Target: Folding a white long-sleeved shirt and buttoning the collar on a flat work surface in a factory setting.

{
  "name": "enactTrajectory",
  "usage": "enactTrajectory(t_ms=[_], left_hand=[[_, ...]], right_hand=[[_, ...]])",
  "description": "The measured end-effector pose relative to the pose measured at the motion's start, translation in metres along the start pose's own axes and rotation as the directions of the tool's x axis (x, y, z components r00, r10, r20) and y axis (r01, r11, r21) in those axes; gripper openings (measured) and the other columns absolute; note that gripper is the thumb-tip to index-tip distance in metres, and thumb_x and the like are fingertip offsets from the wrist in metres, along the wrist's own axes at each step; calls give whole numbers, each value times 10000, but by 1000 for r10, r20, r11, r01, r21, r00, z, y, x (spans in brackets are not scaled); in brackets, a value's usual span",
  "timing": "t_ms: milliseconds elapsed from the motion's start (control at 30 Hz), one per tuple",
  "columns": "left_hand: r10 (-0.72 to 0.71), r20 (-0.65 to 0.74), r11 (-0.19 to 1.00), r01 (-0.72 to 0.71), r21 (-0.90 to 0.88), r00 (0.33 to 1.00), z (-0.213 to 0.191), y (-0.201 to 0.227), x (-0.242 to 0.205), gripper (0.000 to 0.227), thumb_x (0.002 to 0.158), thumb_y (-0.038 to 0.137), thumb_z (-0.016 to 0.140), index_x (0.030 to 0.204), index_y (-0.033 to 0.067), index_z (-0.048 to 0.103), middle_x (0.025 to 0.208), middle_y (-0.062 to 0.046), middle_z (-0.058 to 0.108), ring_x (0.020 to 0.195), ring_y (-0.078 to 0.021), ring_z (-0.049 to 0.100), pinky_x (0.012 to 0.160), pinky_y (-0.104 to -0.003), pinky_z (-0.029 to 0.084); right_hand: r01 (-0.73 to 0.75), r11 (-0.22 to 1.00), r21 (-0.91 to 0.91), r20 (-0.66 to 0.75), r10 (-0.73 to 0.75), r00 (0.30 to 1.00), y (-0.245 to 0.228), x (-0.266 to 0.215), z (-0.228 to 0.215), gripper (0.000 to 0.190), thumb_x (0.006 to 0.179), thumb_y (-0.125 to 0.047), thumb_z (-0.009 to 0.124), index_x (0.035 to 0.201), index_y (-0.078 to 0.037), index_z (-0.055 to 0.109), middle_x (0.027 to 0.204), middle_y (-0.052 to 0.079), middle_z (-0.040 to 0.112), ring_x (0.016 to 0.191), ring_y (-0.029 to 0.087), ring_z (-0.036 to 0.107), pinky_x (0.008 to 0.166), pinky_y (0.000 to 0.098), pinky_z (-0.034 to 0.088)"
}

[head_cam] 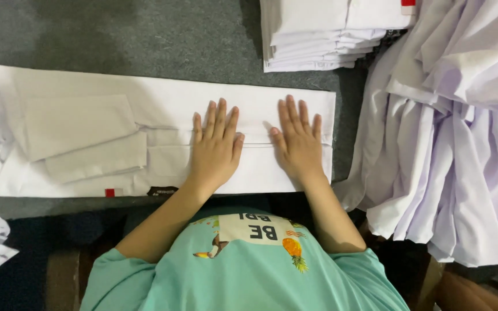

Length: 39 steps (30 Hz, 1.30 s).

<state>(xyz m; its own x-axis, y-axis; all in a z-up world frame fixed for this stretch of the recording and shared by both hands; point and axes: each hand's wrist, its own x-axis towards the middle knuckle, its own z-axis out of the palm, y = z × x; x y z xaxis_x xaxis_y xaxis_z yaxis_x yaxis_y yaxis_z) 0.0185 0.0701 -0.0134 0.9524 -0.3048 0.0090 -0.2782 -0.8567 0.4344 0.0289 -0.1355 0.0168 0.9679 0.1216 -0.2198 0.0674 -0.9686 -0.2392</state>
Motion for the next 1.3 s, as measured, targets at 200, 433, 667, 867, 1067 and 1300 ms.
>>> enactTrajectory(t_ms=[200, 433, 667, 867, 1067, 1300], left_hand=[[53, -99, 996, -59, -62, 994, -3, -2, -2, 578, 1087, 342, 457, 1577, 39, 414, 1674, -263, 258, 1575, -411, 171, 1234, -628, -10], [-50, -523, 933, -147, -327, 851, -57, -67, -85, 282, 932, 183, 721, 1214, 188, 730, 1339, -51, 696, 1236, -277, 677, 1101, -452, 457], [-841, -485, 517, 92, -851, 239, -73, -152, -188, 422, 904, 59, 606, 1292, 152, 465, 1432, -91, 422, 1321, -230, 441, 982, -404, 442], [-929, 70, -179, -276, -944, 363, -78, -145, -194, 708, 853, 216, 585, 1522, 90, 390, 1316, -44, 551, 1233, -153, 532, 1165, -321, 366], [-844, 309, -486, -380, -787, 440, -103, -152, -176, 164, 850, 135, 699, 986, 151, 610, 1073, -46, 668, 1052, -187, 649, 964, -304, 549], [-834, 254, -427, -279, -860, 490, -139, -132, -143, 586, 895, 190, 665, 1458, 74, 549, 1444, -99, 644, 1316, -206, 626, 1095, -317, 549]], right_hand=[[-98, 995, 5, -11, 99, 995, 29, -11, -22, 713, 1087, -537, 175, 1677, -140, 120, 1743, 108, 87, 1599, 317, 33, 1239, 650, 67], [233, 930, 286, -477, -73, 876, 114, -28, 8, 641, 1061, -75, 614, 1640, -93, 340, 1714, 195, 165, 1552, 414, 214, 1228, 617, 262], [-268, 846, 462, -176, 383, 907, 98, -59, -26, 439, 1048, -375, 601, 1305, -21, 641, 1162, 122, 679, 1040, 251, 636, 905, 378, 492], [-421, 834, 357, 6, 449, 894, 91, -45, -35, 493, 1040, -479, 649, 1070, 8, 721, 867, 129, 710, 838, 265, 665, 757, 401, 507], [-498, 767, 405, 101, 504, 858, 61, -42, -50, 667, 939, -550, 720, 599, -97, 367, 599, 6, 294, 581, 161, 305, 557, 346, 239], [-377, 735, 563, -135, 532, 836, 87, -48, -24, 440, 979, -446, 806, 761, -120, 605, 667, -59, 437, 684, 82, 408, 625, 281, 325]])
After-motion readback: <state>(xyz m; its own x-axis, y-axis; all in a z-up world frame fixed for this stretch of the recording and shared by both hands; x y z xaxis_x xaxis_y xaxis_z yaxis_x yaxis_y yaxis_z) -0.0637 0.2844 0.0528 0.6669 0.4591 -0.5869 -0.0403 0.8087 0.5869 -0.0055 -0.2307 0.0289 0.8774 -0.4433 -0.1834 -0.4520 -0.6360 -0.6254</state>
